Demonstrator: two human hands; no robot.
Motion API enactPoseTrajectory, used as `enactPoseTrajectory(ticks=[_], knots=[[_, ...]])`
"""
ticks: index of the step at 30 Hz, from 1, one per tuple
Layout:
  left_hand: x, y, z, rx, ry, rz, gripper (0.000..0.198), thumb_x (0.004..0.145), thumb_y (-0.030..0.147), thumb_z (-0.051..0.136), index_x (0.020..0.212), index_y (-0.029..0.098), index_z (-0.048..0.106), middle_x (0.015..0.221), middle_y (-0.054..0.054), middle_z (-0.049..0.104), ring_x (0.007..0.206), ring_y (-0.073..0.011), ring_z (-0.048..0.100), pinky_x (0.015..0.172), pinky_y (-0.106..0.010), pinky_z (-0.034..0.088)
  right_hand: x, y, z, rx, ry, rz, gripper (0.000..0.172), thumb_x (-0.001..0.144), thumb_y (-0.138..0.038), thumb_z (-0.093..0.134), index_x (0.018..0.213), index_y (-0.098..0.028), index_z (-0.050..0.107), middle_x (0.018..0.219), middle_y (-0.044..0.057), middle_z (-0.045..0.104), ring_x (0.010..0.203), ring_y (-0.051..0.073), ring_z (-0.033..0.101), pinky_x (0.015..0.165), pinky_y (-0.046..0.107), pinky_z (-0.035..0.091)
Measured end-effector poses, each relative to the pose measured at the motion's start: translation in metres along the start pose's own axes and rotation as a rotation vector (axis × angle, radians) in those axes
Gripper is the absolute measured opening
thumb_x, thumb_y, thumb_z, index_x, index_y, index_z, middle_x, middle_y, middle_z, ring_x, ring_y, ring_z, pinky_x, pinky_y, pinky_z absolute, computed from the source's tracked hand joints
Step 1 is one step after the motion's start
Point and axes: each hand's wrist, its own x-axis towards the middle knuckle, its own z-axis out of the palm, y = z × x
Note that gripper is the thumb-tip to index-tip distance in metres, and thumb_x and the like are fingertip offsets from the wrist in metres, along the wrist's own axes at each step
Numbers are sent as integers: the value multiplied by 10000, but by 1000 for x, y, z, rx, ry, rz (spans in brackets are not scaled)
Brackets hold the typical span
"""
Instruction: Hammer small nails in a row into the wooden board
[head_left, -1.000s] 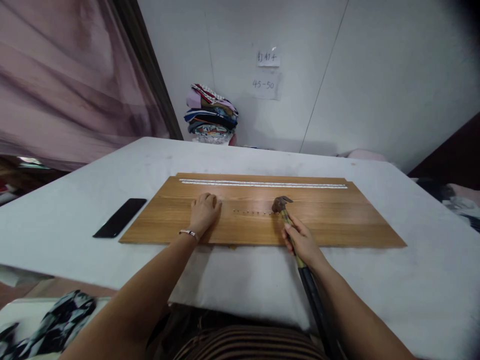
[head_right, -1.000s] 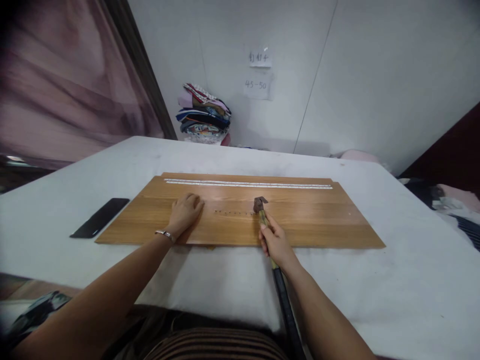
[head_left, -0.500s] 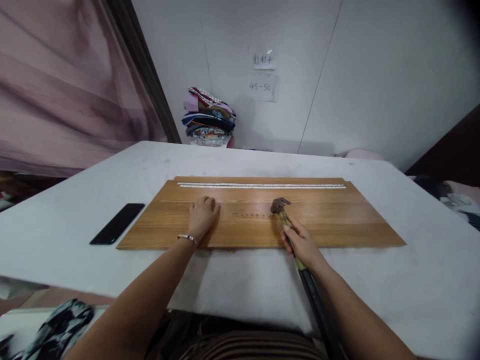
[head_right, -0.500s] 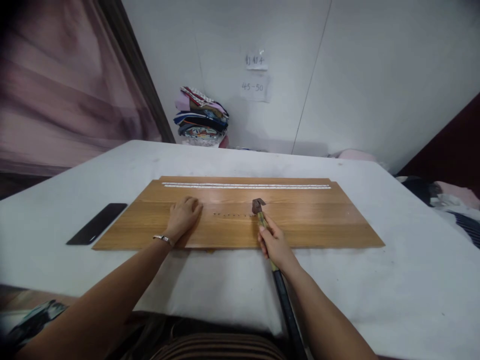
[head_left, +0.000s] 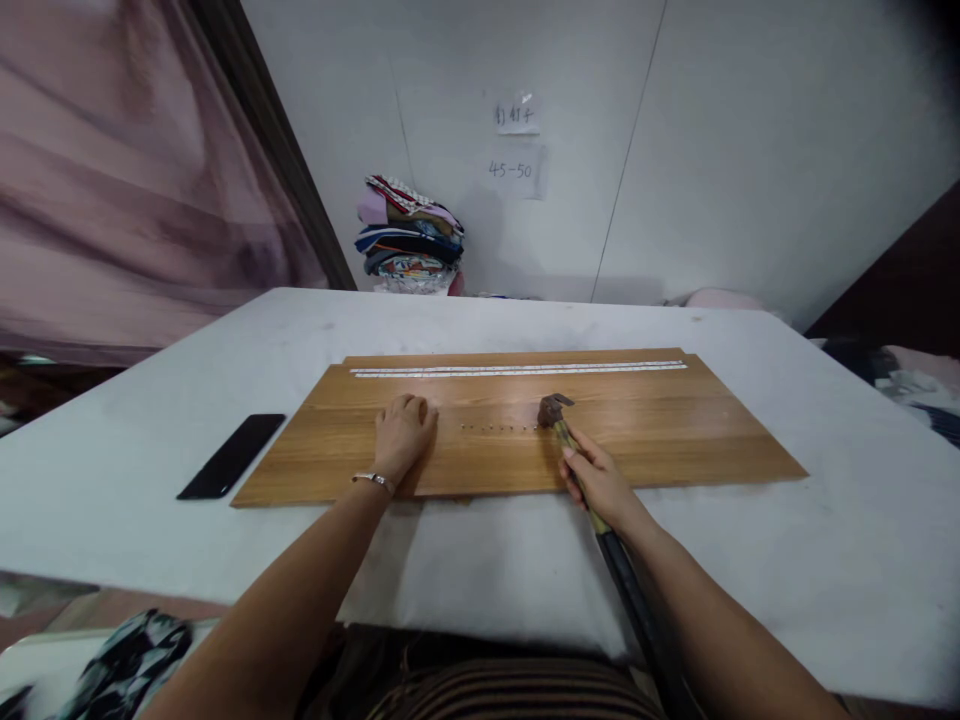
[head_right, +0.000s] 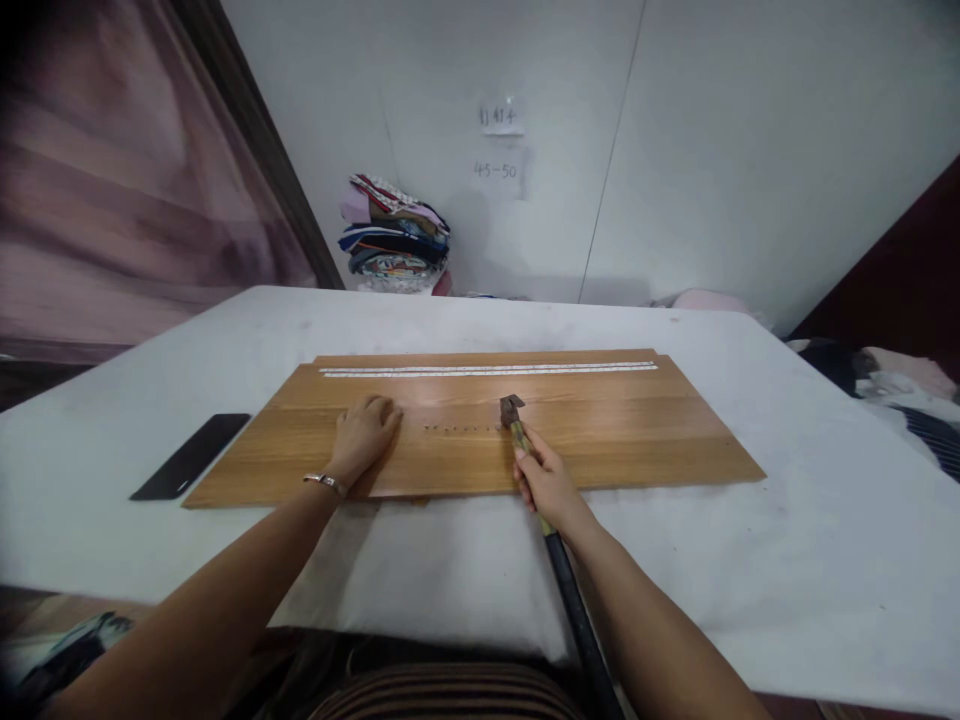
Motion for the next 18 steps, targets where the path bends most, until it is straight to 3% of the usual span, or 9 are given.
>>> enactPoseTrajectory(ticks=[18], knots=[[1, -3, 5, -9, 17, 5, 361, 887, 409, 358, 1054, 208, 606, 1217, -94, 582, 1112, -279, 515, 948, -435, 359, 1, 4, -2, 16, 1, -18, 615, 839, -351, 526, 1419, -188, 397, 613, -65, 517, 340, 56, 392, 280, 168, 312]])
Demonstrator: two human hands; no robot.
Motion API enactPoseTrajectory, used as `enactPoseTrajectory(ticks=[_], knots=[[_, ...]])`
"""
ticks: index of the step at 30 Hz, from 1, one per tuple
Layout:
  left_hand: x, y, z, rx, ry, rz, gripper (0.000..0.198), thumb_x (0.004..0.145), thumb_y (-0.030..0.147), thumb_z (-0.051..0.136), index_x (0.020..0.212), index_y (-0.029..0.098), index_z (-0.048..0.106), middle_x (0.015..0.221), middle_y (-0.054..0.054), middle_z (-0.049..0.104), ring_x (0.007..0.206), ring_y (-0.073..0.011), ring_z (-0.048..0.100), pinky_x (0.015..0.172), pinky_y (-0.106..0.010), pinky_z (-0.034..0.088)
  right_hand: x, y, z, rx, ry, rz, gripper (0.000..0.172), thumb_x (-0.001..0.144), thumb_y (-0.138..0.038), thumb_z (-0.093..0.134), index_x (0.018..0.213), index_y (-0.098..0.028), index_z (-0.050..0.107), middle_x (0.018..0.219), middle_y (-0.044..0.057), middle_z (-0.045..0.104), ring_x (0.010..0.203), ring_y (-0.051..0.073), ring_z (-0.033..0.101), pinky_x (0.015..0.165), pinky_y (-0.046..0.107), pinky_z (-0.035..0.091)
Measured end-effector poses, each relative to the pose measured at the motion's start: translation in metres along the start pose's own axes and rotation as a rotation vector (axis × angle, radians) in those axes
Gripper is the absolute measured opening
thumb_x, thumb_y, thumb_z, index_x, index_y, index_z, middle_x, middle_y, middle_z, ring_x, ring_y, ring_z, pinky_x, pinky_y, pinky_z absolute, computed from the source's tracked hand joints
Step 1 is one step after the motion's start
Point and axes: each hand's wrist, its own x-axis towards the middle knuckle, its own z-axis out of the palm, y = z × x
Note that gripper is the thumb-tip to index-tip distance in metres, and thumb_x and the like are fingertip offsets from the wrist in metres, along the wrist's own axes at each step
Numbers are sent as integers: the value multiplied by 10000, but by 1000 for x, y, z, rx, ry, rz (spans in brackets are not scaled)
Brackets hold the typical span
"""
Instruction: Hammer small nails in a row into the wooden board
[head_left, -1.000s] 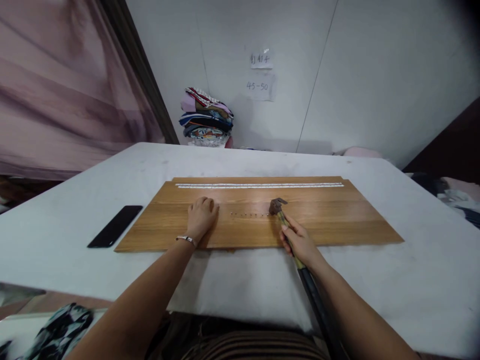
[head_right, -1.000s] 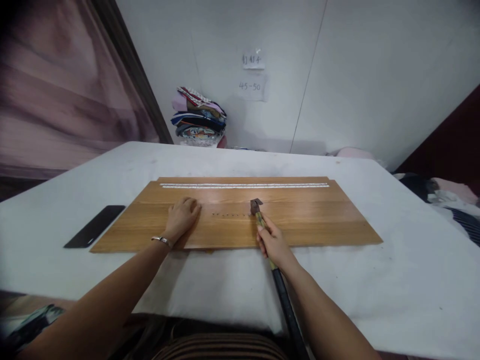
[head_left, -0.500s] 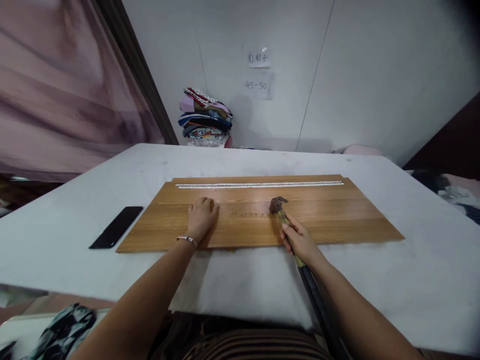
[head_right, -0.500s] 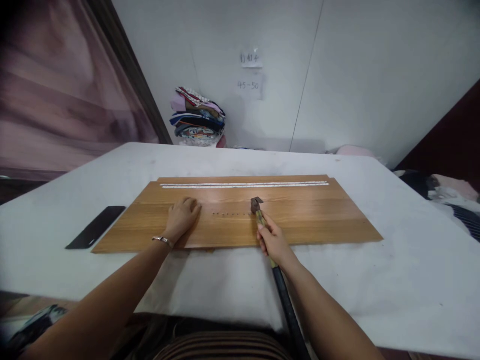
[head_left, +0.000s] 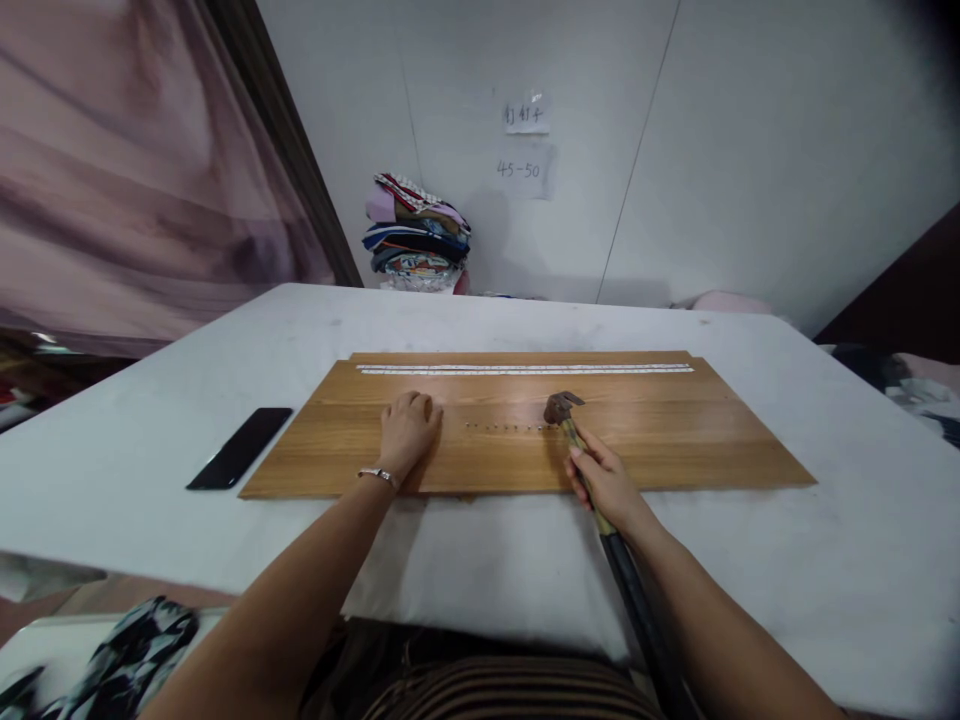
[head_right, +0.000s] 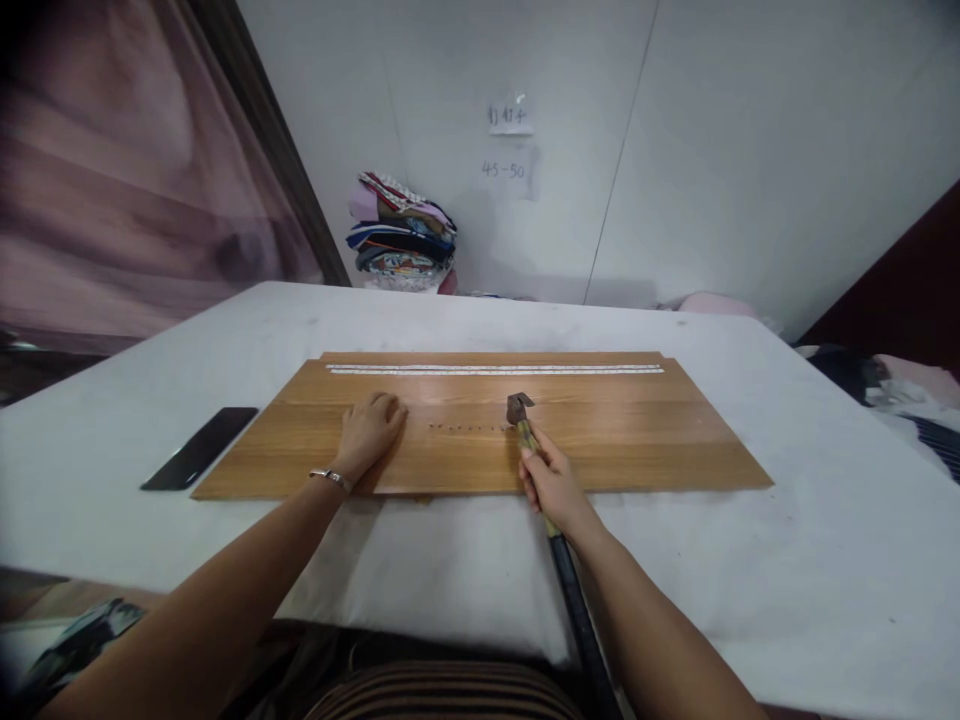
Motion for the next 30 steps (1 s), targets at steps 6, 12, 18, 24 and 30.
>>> enactPoseTrajectory(ticks=[6, 12, 18, 24, 30], knots=[[0, -1, 0, 6, 0, 4, 363, 889, 399, 351, 1052, 202, 609, 1194, -99, 588, 1095, -274, 525, 945, -436, 359, -1, -3, 1, -25, -4, 16, 607, 837, -339, 517, 1409, -165, 411, 610, -66, 507, 339, 54, 387, 277, 168, 308], [0, 0, -1, 5, 1, 0, 358, 889, 403, 356, 1045, 206, 612, 1211, -96, 582, 1112, -273, 516, 945, -430, 358, 0, -1, 0, -17, -10, 0, 611, 846, -360, 515, 1415, -173, 394, 615, -67, 510, 344, 54, 388, 279, 166, 312], [0, 1, -1, 6, 6, 6, 355, 893, 402, 354, 1030, 202, 612, 1200, -90, 589, 1099, -272, 522, 932, -432, 367, 0, -2, 0, -32, -2, 22, 637, 831, -351, 525, 1417, -146, 384, 614, -67, 510, 333, 52, 386, 270, 168, 313], [0, 0, 0, 19, 5, 4, 347, 891, 406, 366, 1030, 202, 609, 1219, -89, 581, 1093, -270, 528, 928, -423, 367, 0, -1, 0, -11, -9, -2, 609, 848, -354, 512, 1416, -170, 392, 619, -65, 506, 346, 53, 381, 275, 165, 313], [-1, 2, -2, 14, 2, 5, 339, 897, 398, 361, 1014, 199, 609, 1187, -93, 590, 1101, -254, 524, 930, -408, 366, 0, 2, 0, -23, -16, 8, 620, 842, -350, 523, 1420, -169, 390, 619, -62, 508, 343, 56, 386, 273, 170, 308]])
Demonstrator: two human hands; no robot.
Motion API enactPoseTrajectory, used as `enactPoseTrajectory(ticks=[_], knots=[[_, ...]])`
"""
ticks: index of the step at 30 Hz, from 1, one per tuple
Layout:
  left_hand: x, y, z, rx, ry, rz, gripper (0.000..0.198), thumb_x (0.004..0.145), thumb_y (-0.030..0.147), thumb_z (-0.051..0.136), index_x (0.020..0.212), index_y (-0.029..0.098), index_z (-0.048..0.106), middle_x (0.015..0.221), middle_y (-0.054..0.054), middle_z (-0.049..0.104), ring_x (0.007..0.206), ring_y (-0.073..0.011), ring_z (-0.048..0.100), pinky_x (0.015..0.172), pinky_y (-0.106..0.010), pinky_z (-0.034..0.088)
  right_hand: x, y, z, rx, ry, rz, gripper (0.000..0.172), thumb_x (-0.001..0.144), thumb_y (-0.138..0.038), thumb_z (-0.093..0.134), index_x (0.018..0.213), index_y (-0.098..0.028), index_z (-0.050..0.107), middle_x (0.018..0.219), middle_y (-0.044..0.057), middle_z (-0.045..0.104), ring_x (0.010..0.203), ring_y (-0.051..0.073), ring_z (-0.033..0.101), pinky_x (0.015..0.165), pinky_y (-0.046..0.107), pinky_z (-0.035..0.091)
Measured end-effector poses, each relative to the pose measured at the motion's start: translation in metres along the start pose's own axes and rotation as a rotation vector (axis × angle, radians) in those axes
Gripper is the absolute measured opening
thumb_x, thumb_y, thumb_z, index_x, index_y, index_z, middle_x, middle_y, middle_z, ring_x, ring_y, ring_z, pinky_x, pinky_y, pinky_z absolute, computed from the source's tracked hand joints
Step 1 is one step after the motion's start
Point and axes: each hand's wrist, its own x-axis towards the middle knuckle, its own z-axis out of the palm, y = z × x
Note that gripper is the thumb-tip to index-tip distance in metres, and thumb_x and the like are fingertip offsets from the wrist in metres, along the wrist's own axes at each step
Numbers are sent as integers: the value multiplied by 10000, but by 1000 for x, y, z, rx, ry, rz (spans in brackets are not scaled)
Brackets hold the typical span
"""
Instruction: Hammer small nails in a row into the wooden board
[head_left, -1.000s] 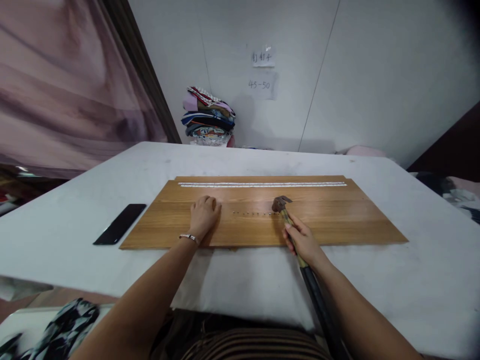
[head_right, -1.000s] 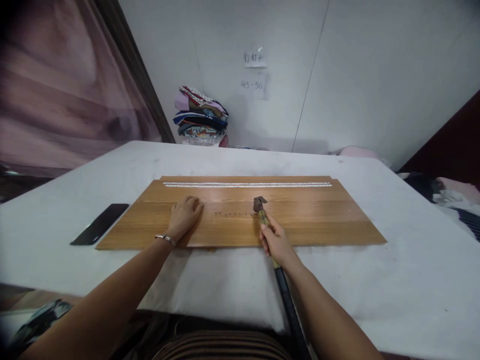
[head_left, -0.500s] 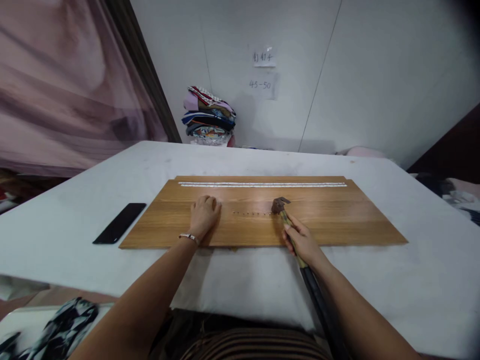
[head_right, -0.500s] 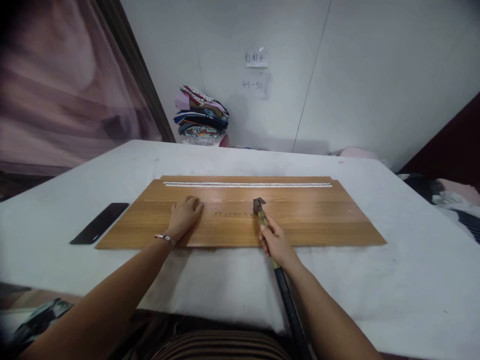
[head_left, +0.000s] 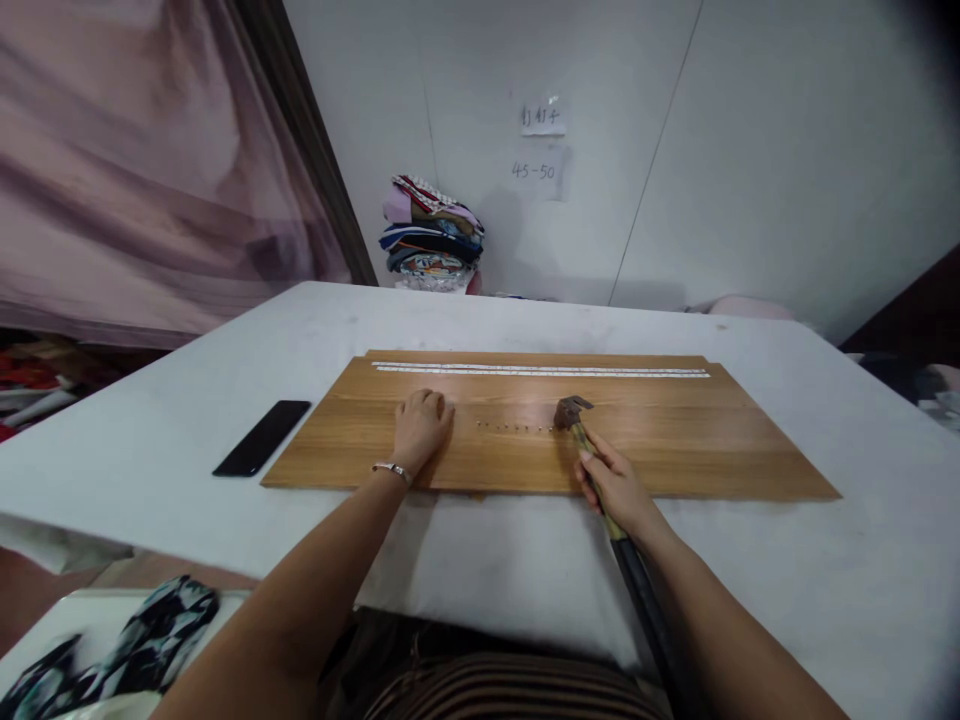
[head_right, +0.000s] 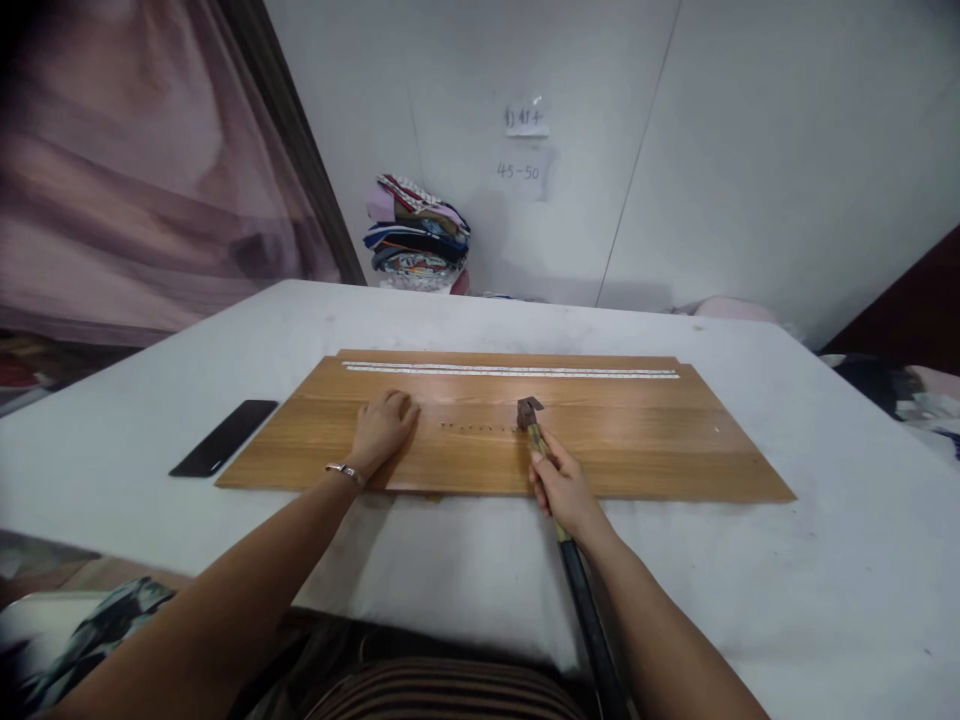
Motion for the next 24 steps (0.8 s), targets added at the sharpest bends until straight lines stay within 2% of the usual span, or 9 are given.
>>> enactPoseTrajectory(ticks=[24], knots=[[0, 0, 0, -13, -8, -11, 348, 893, 394, 365, 1043, 196, 609, 1237, -106, 565, 1123, -263, 517, 951, -431, 365, -1, -5, 1, -6, 12, 17, 661, 819, -361, 531, 1429, -154, 381, 610, -64, 503, 344, 56, 378, 273, 170, 308]])
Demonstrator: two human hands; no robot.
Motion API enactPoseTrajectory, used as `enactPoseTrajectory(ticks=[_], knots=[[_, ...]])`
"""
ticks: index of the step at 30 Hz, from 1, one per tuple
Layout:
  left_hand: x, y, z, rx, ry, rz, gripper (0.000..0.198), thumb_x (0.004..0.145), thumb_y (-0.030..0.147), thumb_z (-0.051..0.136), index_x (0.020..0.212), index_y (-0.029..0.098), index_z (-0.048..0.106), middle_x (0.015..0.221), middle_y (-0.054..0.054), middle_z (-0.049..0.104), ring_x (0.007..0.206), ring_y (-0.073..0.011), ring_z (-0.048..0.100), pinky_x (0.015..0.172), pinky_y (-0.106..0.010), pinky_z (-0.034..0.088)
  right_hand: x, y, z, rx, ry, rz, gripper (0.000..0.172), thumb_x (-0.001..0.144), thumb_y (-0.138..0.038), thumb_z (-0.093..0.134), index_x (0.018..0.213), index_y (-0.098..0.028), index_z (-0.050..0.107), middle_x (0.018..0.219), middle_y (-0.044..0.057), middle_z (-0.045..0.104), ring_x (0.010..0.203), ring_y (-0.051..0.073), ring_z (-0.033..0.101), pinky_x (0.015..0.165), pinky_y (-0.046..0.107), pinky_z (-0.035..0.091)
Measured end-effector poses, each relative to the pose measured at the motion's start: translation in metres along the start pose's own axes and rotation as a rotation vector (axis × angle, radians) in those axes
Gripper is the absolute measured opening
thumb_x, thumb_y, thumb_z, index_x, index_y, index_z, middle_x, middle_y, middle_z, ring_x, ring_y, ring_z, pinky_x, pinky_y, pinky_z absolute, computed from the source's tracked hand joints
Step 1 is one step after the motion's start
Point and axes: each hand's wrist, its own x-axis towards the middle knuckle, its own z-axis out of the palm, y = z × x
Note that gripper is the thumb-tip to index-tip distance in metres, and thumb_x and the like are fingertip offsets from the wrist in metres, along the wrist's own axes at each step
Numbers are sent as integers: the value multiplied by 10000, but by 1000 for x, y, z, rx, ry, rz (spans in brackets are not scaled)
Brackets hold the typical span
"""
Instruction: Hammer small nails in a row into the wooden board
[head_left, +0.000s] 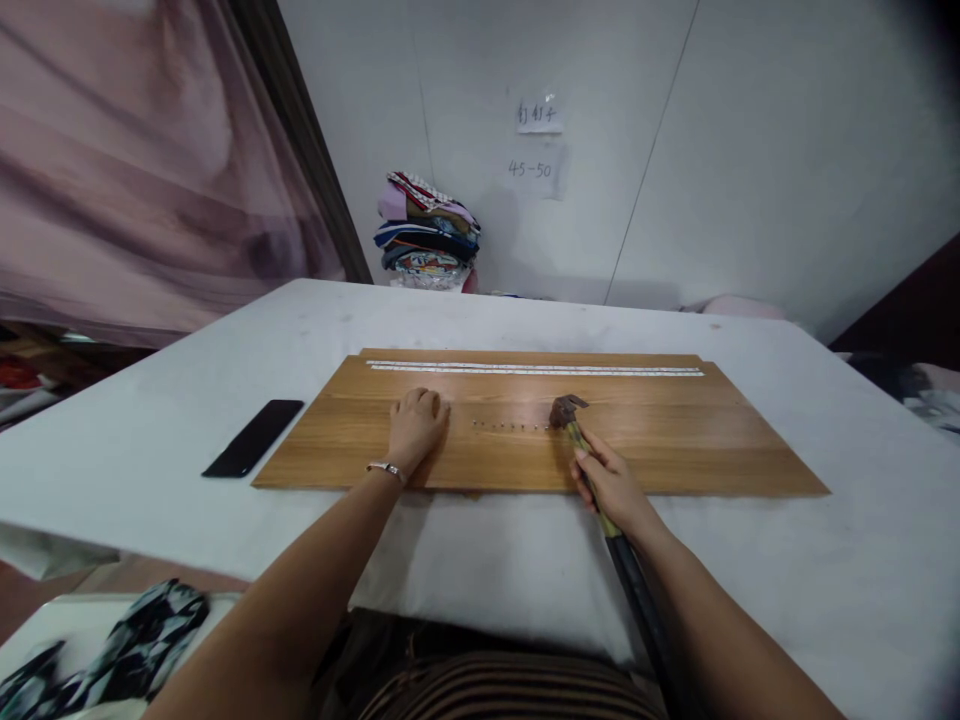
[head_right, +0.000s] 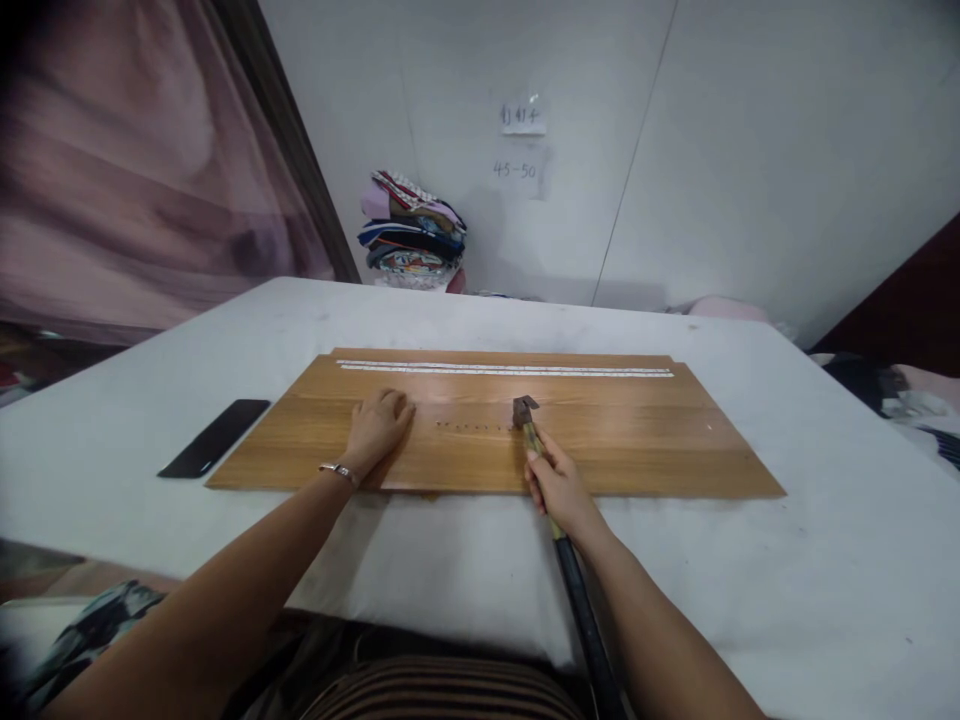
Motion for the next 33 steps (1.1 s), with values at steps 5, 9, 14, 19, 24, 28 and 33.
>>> enactPoseTrajectory(ticks=[5, 9, 14, 19, 24, 28, 33], knots=[[0, 0, 1, -1, 8, 8, 341, 889, 400, 372, 1029, 203, 611, 1203, -99, 581, 1107, -264, 520, 941, -422, 369, -1, 1, -1, 15, -7, -20, 629, 834, -359, 522, 1421, -173, 395, 619, -62, 506, 351, 56, 382, 277, 168, 304], [-1, 0, -1, -12, 8, 4, 348, 892, 401, 364, 1035, 203, 612, 1216, -99, 575, 1111, -270, 516, 940, -425, 367, -1, -1, 0, 9, 2, 1, 634, 820, -354, 540, 1413, -172, 408, 611, -64, 508, 341, 55, 378, 276, 171, 302], [-1, 2, -3, -10, -13, -10, 349, 894, 396, 360, 1040, 203, 613, 1229, -101, 571, 1112, -262, 514, 953, -418, 355, -1, -1, 1, 17, 2, -3, 636, 813, -351, 556, 1410, -181, 418, 602, -64, 514, 338, 59, 380, 277, 176, 308], [-1, 1, -2, -1, -10, -5, 345, 893, 395, 361, 1034, 202, 611, 1211, -99, 580, 1098, -264, 523, 939, -416, 364, -1, 1, 0, 24, 6, -17, 634, 823, -361, 548, 1416, -186, 411, 602, -65, 514, 339, 59, 380, 275, 172, 303], [0, 0, 0, 5, 1, 2, 357, 894, 404, 356, 1034, 199, 611, 1209, -99, 579, 1090, -266, 529, 932, -421, 368, -1, 2, -1, 22, 0, -11, 646, 817, -360, 554, 1418, -176, 405, 604, -68, 507, 333, 55, 379, 273, 173, 306], [-1, 0, -1, 6, 6, 6, 351, 898, 396, 348, 1022, 199, 611, 1216, -100, 574, 1102, -263, 524, 936, -418, 366, -1, 0, -1, 38, 9, -13, 634, 820, -370, 555, 1412, -197, 412, 609, -65, 515, 343, 59, 387, 279, 171, 301], [-1, -1, -1, -9, -3, 5, 341, 894, 397, 365, 1035, 208, 611, 1206, -101, 577, 1108, -257, 517, 946, -416, 359, -1, 0, 0, 19, 5, 5, 659, 813, -383, 549, 1423, -188, 393, 603, -68, 513, 338, 61, 388, 282, 173, 307]])
